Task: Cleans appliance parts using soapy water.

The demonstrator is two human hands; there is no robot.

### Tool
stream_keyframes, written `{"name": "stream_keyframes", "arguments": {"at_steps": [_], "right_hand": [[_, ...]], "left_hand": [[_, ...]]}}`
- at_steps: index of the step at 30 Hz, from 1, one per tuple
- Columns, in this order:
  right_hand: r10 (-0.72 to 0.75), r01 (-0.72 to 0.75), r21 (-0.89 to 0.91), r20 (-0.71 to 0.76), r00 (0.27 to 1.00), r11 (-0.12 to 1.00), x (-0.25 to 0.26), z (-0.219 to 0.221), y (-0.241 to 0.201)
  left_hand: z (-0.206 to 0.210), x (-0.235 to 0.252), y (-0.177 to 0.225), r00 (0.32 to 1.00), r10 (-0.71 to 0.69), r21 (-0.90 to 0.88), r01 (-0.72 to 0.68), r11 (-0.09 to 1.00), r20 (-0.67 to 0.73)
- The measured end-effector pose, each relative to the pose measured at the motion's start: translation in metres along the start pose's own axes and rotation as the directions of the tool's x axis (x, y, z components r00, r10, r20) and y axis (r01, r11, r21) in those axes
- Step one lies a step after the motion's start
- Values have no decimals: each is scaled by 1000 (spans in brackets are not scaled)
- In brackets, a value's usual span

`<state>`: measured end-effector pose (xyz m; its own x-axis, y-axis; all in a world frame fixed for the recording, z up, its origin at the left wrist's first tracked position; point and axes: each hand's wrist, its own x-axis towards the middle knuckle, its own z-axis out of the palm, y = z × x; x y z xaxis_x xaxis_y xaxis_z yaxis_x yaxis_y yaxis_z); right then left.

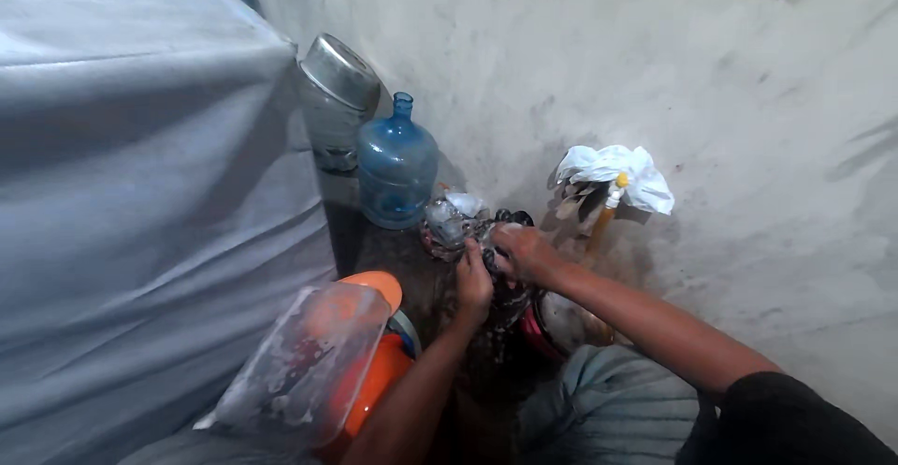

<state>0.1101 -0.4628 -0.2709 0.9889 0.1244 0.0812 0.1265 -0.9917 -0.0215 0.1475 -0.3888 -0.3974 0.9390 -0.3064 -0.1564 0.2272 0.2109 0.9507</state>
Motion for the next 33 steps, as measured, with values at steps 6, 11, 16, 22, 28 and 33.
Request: {"name": "stream_keyframes", "arguments": {"at_steps": [6, 11, 16, 22, 28, 33], "right_hand": [[316, -320, 3, -158, 935, 947, 19, 27, 81], [103, -105, -28, -55, 993, 994, 1, 46, 45], [-485, 479, -82, -203, 851, 874, 0, 65, 42], [-105, 75, -121, -269, 957, 990, 12, 48, 79], [63, -81, -122, -139, 988, 989, -7, 47, 110], [107, -99, -109, 66, 992, 989, -16, 43, 94]], "left_hand": [[-5, -8, 10, 992, 100, -264, -77, 961, 75], [-6, -1, 0, 993, 103, -92, -107, 990, -53], [-15, 14, 6, 995, 22, -104, -31, 994, -93], [-6, 8, 4, 989, -44, -75, 34, 997, -138], [-13, 9, 9, 966, -132, -209, 85, 974, -223], [-19, 22, 9, 932, -222, -361, 111, 926, -285]]}}
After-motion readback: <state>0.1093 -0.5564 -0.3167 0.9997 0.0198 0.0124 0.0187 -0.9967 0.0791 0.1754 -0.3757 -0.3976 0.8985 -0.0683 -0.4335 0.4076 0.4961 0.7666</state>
